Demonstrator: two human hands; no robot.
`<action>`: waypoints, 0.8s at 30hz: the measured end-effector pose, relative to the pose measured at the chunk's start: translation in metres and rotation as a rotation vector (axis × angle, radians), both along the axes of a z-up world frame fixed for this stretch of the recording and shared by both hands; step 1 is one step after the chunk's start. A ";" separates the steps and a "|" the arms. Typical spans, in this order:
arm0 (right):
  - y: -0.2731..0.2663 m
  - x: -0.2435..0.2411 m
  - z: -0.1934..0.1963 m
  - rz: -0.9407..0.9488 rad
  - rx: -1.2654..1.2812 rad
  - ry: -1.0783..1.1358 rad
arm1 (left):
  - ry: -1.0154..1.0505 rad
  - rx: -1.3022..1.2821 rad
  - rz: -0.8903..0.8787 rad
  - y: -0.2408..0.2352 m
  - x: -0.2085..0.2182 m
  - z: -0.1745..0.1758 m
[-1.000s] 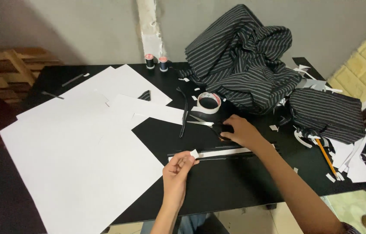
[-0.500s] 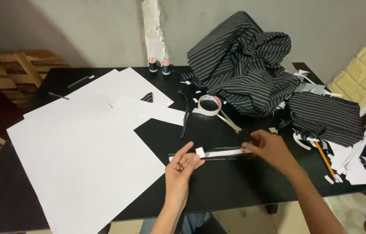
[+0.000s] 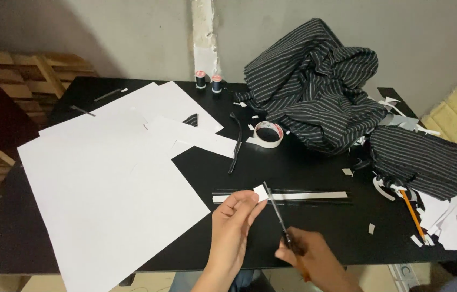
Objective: Cutting strips of paper and applying double-sided adhesive tape to them on a work surface.
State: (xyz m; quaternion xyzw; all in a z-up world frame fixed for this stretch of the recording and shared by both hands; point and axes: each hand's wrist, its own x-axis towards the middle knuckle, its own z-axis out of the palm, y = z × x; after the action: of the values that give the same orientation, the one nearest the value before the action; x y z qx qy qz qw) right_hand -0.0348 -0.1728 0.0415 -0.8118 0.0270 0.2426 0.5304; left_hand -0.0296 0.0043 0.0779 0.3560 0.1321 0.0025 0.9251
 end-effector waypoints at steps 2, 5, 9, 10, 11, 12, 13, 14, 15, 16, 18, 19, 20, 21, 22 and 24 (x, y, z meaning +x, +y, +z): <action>0.004 -0.004 -0.012 -0.115 0.096 0.105 | 0.006 0.003 0.002 -0.002 -0.001 0.002; 0.011 -0.004 -0.022 -0.107 0.005 -0.016 | -0.013 0.019 0.030 -0.006 -0.002 0.001; 0.016 -0.008 -0.021 -0.166 0.153 0.004 | -0.033 0.017 0.081 -0.006 -0.003 -0.002; 0.019 -0.010 -0.015 -0.167 0.093 0.011 | -0.050 0.042 0.082 -0.005 -0.004 0.000; 0.021 -0.011 -0.008 -0.169 0.032 0.018 | -0.066 0.065 0.081 -0.005 -0.005 0.002; 0.020 -0.011 -0.012 -0.169 0.032 0.019 | -0.065 0.065 0.081 -0.005 -0.005 0.001; 0.019 -0.011 -0.015 -0.172 0.063 -0.010 | -0.072 0.069 0.084 -0.005 -0.005 0.000; 0.018 -0.012 -0.018 -0.175 0.094 -0.038 | -0.078 0.074 0.088 -0.005 -0.006 0.000; 0.018 -0.012 -0.018 -0.174 0.093 -0.038 | -0.078 0.073 0.088 -0.006 -0.006 0.000; 0.018 -0.012 -0.019 -0.181 0.039 -0.030 | -0.079 0.082 0.086 -0.006 -0.006 0.000; 0.019 -0.013 -0.016 -0.187 -0.017 -0.022 | -0.080 0.089 0.084 -0.006 -0.005 -0.002; 0.021 -0.013 -0.012 -0.193 -0.004 -0.025 | -0.079 0.081 0.085 -0.005 -0.004 -0.005; 0.023 -0.014 -0.008 -0.200 0.009 -0.028 | -0.079 0.073 0.086 -0.005 -0.003 -0.007; 0.022 -0.013 -0.009 -0.199 0.008 -0.027 | -0.078 0.072 0.088 -0.004 -0.004 -0.006; 0.021 -0.012 -0.010 -0.204 0.056 0.024 | -0.098 0.092 0.083 -0.004 -0.005 -0.005; 0.020 -0.011 -0.010 -0.208 0.103 0.074 | -0.119 0.113 0.078 -0.003 -0.005 -0.006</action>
State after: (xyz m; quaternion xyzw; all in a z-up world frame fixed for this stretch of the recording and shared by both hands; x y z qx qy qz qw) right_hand -0.0457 -0.1529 0.0319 -0.7667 0.1183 0.2171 0.5925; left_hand -0.0348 0.0015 0.0722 0.4016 0.0901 0.0673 0.9089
